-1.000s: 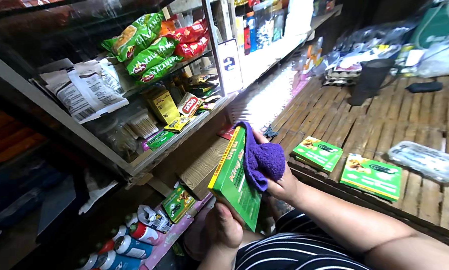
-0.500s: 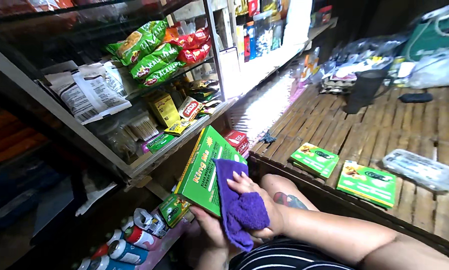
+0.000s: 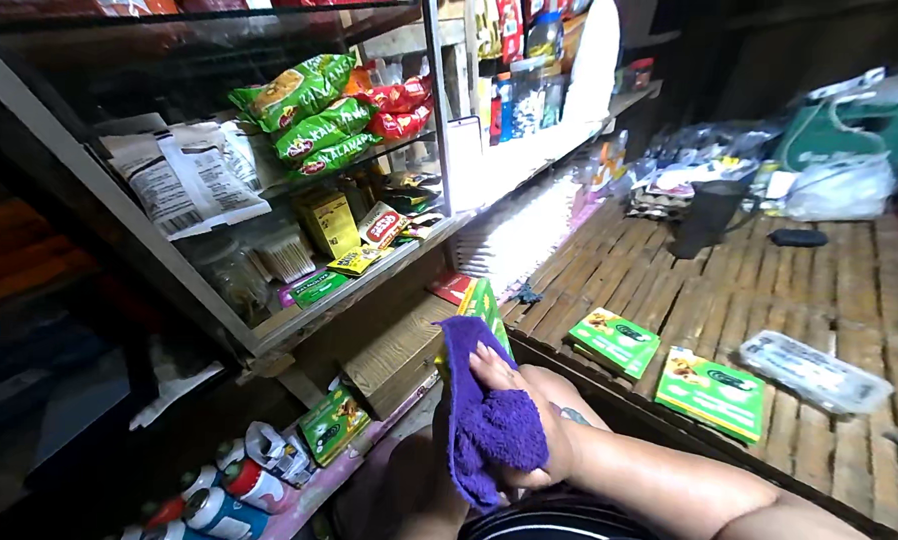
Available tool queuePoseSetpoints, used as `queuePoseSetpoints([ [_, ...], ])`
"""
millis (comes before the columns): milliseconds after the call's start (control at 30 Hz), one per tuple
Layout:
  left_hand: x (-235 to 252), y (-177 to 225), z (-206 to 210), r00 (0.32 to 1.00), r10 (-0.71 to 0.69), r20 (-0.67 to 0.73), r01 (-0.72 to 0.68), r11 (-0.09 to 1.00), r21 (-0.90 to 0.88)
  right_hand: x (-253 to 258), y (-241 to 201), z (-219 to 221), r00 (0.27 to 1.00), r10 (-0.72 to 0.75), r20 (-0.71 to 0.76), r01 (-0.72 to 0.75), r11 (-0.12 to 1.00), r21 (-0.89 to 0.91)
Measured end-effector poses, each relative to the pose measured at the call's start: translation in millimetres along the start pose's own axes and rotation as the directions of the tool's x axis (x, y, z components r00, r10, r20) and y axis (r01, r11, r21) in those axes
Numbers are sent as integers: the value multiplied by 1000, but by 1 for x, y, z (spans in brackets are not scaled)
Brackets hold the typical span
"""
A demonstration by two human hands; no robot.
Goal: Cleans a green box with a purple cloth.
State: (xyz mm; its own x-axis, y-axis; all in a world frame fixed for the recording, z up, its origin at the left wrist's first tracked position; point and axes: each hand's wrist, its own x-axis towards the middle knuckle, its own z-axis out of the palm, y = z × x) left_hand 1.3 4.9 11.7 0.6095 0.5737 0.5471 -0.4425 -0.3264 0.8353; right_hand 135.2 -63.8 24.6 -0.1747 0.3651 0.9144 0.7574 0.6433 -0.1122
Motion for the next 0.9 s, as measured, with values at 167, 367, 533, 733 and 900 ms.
queuePoseSetpoints([
  [167,0,-3,6,1000,-19,13,16,976,216,10,-1,-13,997,73,-39,-73,997,1],
  [367,-4,29,12,978,-209,14,189,909,372,13,5,-18,991,83,-103,-90,994,-59],
  [533,-2,27,15,983,-155,96,104,908,406,14,9,-28,989,76,-123,-87,992,-89],
  [733,-4,23,18,994,53,99,-76,966,248,13,16,-37,992,40,-118,-54,992,-118],
  [900,3,6,18,988,140,64,-139,990,-12,13,25,-40,978,100,-181,-118,989,-88],
])
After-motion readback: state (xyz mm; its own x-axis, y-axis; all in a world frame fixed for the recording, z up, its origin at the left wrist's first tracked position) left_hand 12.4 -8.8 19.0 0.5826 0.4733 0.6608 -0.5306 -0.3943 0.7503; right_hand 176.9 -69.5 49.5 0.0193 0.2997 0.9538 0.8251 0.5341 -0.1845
